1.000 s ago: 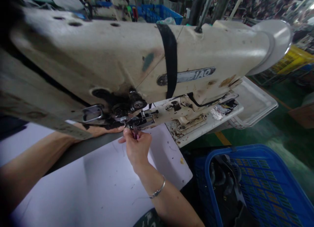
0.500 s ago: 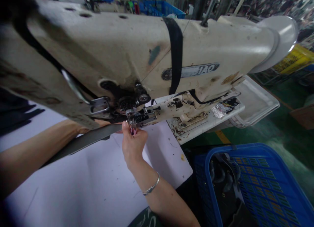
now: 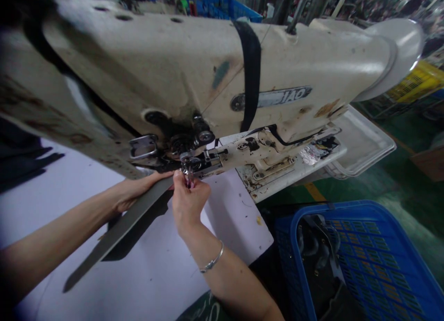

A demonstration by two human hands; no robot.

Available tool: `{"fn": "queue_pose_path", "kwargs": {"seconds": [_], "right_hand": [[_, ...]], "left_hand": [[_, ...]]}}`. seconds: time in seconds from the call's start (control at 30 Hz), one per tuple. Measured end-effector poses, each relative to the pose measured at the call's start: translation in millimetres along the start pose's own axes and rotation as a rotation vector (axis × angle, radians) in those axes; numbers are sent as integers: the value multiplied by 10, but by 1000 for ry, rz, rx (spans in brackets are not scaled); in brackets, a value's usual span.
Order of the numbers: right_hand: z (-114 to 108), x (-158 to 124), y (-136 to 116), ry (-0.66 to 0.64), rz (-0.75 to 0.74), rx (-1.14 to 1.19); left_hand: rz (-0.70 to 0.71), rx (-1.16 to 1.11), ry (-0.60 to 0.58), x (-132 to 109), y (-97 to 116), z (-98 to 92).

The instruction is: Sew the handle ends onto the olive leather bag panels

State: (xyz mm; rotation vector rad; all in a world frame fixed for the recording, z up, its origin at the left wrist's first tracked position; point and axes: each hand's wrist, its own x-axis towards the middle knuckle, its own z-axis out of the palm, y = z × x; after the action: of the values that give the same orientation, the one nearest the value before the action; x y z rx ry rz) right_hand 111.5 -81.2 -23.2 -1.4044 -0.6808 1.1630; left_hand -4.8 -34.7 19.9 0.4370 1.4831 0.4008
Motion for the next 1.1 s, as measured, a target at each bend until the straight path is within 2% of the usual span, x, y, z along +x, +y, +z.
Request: {"fn": "queue_pose_path", "kwargs": {"seconds": [0.03,0.1,0.2,0.4,0.53,0.73,0.97,1.1], "right_hand": [[-7,-2,-14,21,13,18],[-30,-8,-58,70,29,53],[-90,-12,-137,71,30,82],[-283,55,-250,-48,88,135],[-405,132,-318,-133,88,116],[-461,210,-412,-150,61,23],[-466,253,-410,-146,43,-17],[-465,272,-381,-148,17,-2]], "left_hand": [[-9,-15,17,-33,-43,41],[73,-140,56,-116,-139,158],[205,-326,60,-213,-283,368],[440,-572,121,-217,-481,738],[513,-675,128,-188,-523,887],[510,-732,175,-165,-488,953],[507,-763,223,-89,-382,928],[532,-774,208,-60,-355,903]]}}
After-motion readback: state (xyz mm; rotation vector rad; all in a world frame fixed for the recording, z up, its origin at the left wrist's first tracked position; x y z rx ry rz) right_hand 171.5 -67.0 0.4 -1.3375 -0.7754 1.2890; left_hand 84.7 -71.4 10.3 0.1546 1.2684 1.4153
